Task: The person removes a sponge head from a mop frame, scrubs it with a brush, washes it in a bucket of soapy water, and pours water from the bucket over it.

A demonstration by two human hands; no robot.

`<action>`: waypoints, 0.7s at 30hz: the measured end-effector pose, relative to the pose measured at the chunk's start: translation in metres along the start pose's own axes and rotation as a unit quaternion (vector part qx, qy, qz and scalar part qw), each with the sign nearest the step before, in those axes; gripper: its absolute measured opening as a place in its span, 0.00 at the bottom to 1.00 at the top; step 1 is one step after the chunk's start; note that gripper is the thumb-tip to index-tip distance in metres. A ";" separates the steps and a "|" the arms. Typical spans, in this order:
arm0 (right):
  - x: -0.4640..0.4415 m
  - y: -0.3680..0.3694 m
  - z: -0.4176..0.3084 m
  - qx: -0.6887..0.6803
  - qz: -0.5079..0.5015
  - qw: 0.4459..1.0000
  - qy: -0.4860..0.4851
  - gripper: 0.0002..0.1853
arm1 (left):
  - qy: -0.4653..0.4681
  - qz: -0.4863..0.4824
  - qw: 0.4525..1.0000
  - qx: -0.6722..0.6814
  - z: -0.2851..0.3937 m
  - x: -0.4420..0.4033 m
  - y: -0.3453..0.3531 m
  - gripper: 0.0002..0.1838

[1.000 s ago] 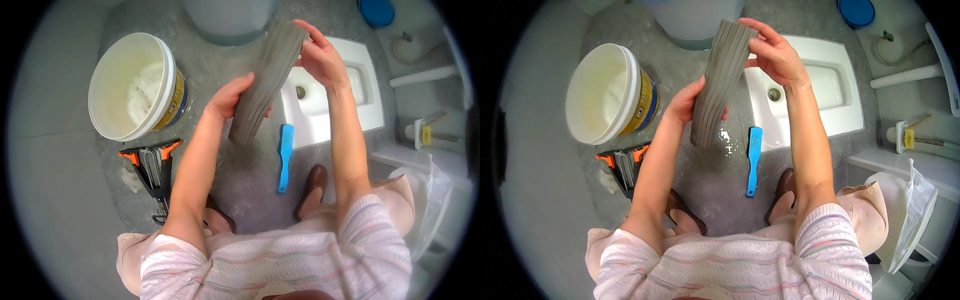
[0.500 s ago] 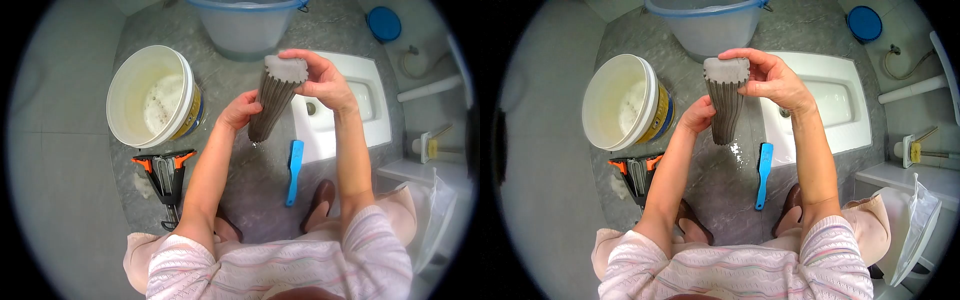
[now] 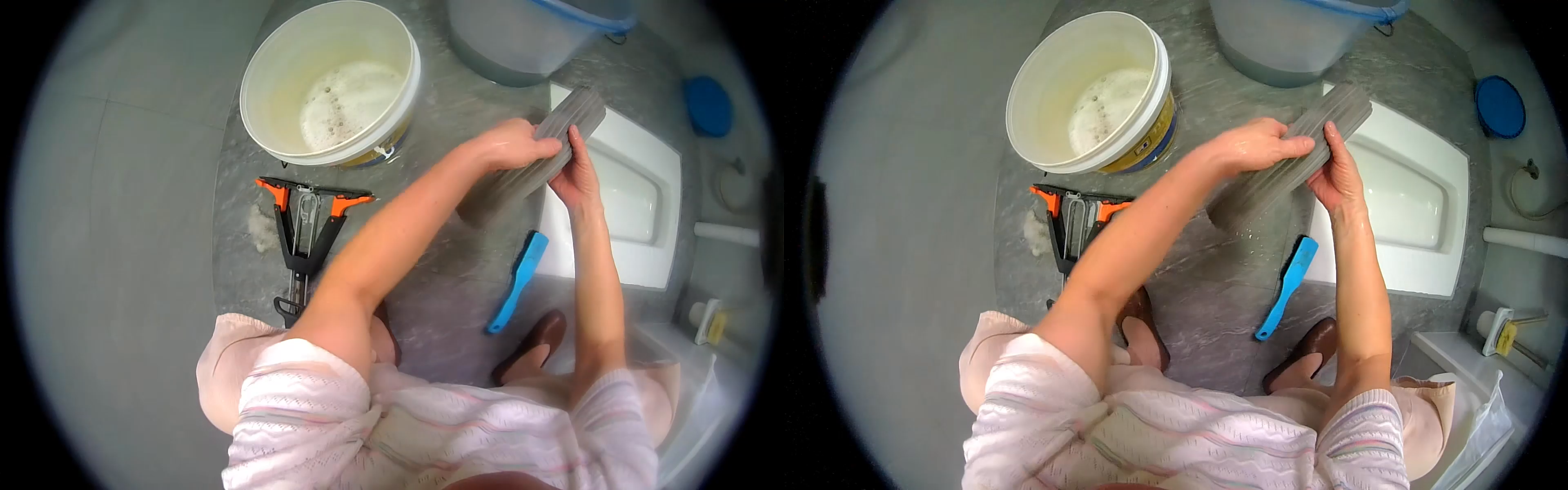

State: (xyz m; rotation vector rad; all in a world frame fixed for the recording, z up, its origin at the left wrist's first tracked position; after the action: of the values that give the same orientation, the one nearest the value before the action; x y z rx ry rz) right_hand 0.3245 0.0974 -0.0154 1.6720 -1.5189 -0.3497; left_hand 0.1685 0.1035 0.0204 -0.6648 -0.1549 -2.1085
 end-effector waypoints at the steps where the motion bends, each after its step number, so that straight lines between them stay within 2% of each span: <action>1: 0.001 -0.001 0.004 -0.018 0.025 1.000 0.007 0.27 | -0.010 0.022 0.993 -0.115 0.005 0.002 -0.007 0.32; 3: 0.004 0.011 0.013 -0.050 0.000 0.998 0.026 0.28 | 0.013 0.029 0.946 -0.324 0.029 0.021 -0.029 0.32; 4: 0.007 0.016 0.018 -0.066 -0.005 0.997 0.035 0.29 | -0.018 -0.033 0.902 -0.431 0.043 0.027 -0.045 0.29; 5: 0.008 0.018 0.024 -0.052 0.022 0.998 0.038 0.29 | 0.033 -0.003 0.901 -0.432 0.050 0.039 -0.068 0.26; 6: 0.005 0.016 0.029 -0.040 0.052 0.997 0.040 0.29 | -0.018 0.008 0.935 -0.354 0.057 0.049 -0.092 0.25; 7: 0.003 0.011 0.032 -0.030 0.085 0.995 0.042 0.28 | -0.004 0.079 0.966 -0.246 0.052 0.054 -0.119 0.24; 8: 0.003 0.006 0.036 -0.005 0.117 0.992 0.045 0.28 | -0.017 0.109 0.942 -0.316 0.068 0.066 -0.157 0.23; 9: 0.001 -0.002 0.041 0.019 0.146 0.988 0.049 0.27 | -0.031 0.256 0.893 -0.368 0.066 0.085 -0.181 0.18; 10: -0.002 -0.013 0.042 0.040 0.175 0.982 0.052 0.26 | -0.034 0.319 0.852 -0.413 0.060 0.098 -0.206 0.22; 11: -0.005 -0.021 0.045 0.062 0.177 0.980 0.065 0.26 | -0.041 0.310 0.805 -0.505 0.020 0.104 -0.274 0.23; 12: -0.007 -0.032 0.050 0.083 0.181 0.977 0.078 0.26 | -0.029 0.345 0.811 -0.472 -0.003 0.123 -0.297 0.25; 13: -0.009 -0.044 0.056 0.105 0.184 0.973 0.091 0.27 | -0.127 0.365 0.813 -0.437 -0.030 0.137 -0.314 0.25; 14: -0.014 -0.061 0.063 0.147 0.183 0.967 0.099 0.27 | -0.259 0.420 0.812 -0.313 -0.036 0.160 -0.286 0.27; 16: -0.016 -0.072 0.066 0.172 0.186 0.962 0.097 0.27 | -0.230 0.449 0.849 -0.160 -0.072 0.169 -0.273 0.31; 19: -0.021 -0.085 0.062 0.185 0.180 0.962 0.093 0.28 | -0.155 0.462 0.863 -0.131 -0.109 0.180 -0.323 0.34; 21: -0.022 -0.088 0.060 0.170 0.194 0.962 0.090 0.28 | -0.183 0.517 0.812 -0.197 -0.094 0.195 -0.323 0.32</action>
State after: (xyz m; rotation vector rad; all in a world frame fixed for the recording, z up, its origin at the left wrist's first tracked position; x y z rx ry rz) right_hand 0.3388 0.0877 -0.1229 1.5561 -1.7911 0.2814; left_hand -0.2144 0.1209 0.0835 -1.0853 0.3822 -0.9303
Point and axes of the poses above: each hand's wrist, its own x-axis away from the middle knuckle, its own y-axis out of the palm, z = x × y, the point moved 2 cm from there along -x, towards the middle knuckle, and after that the axes turned 8 degrees about -y, right-handed, at the moved point
